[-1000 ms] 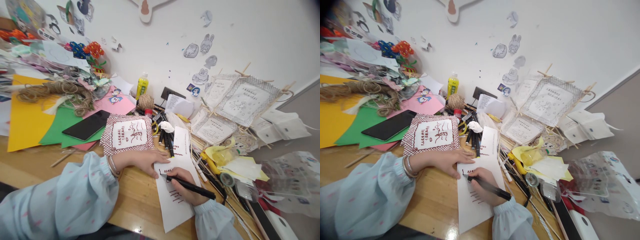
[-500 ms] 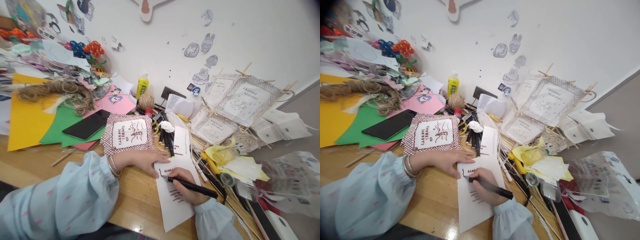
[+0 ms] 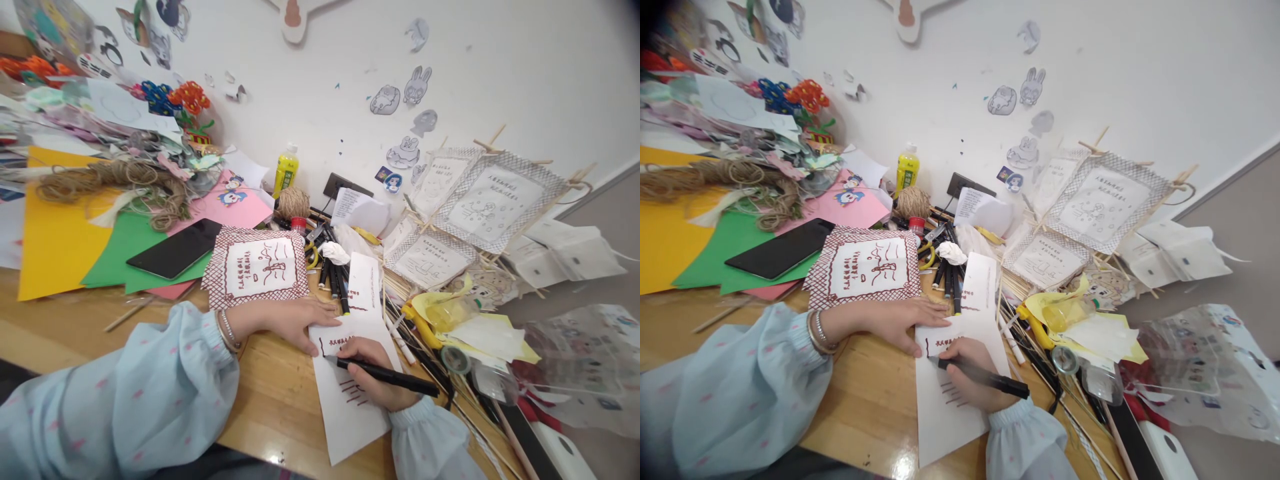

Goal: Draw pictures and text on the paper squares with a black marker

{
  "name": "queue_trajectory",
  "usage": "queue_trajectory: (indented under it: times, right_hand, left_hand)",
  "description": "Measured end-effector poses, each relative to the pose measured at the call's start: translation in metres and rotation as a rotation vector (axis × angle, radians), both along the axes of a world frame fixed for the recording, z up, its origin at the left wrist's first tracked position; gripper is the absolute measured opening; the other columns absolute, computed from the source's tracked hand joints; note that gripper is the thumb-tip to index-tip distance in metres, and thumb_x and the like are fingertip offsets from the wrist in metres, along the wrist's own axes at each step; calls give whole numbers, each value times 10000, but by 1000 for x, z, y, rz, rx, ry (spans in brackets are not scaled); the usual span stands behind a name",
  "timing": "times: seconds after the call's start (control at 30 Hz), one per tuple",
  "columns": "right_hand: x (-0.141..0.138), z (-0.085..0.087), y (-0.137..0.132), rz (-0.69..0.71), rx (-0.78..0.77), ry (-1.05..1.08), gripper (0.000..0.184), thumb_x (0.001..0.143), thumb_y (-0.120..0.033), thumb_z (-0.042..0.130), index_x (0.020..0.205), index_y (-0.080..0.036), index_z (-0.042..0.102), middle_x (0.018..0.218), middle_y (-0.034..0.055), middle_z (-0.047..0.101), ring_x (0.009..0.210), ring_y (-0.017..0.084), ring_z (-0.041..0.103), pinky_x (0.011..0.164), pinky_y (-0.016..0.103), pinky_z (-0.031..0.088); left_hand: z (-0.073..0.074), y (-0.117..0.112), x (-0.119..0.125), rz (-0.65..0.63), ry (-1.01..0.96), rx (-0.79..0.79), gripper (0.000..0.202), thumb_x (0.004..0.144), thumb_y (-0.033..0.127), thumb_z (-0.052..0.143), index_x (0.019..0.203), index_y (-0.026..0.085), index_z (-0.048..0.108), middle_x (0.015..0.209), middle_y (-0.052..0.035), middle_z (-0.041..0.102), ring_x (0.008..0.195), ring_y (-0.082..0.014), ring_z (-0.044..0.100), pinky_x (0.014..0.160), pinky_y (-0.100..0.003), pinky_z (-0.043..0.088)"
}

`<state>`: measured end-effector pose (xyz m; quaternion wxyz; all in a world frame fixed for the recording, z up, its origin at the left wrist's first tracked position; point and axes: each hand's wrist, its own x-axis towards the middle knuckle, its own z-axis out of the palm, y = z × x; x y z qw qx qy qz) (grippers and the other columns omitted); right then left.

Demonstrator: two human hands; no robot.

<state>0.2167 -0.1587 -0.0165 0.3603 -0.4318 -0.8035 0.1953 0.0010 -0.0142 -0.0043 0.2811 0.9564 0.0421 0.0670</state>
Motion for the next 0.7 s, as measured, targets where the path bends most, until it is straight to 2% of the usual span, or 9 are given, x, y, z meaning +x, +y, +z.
queue_trajectory:
  times: [0.27, 0.43, 0.7]
  right_hand:
    - [1, -1, -1, -7, 17, -12, 172, 944, -317, 511, 1033, -226, 626, 940, 62, 687, 886, 200, 664, 790, 313, 534]
    - [1, -2, -2, 8, 27, -9, 169, 946, -321, 507, 1035, -231, 619, 936, 60, 681, 882, 204, 664, 784, 315, 539]
    - [3, 7, -3, 63, 41, -64, 183, 937, -274, 509, 1075, -219, 616, 972, 80, 685, 945, 229, 667, 829, 342, 544]
  left_hand:
    - [-1, 0, -1, 1, 1, -1, 720, 785, 355, 725, 1416, 135, 457, 1443, -162, 470, 1335, -329, 423, 1112, -435, 323]
    - [-2, 1, -1, -9, -6, -2, 738, 785, 366, 724, 1420, 112, 449, 1459, -178, 443, 1353, -328, 397, 1122, -431, 302]
    - [0, -1, -1, -4, 9, 5, 722, 792, 370, 723, 1419, 139, 450, 1449, -156, 465, 1355, -312, 400, 1122, -410, 307]
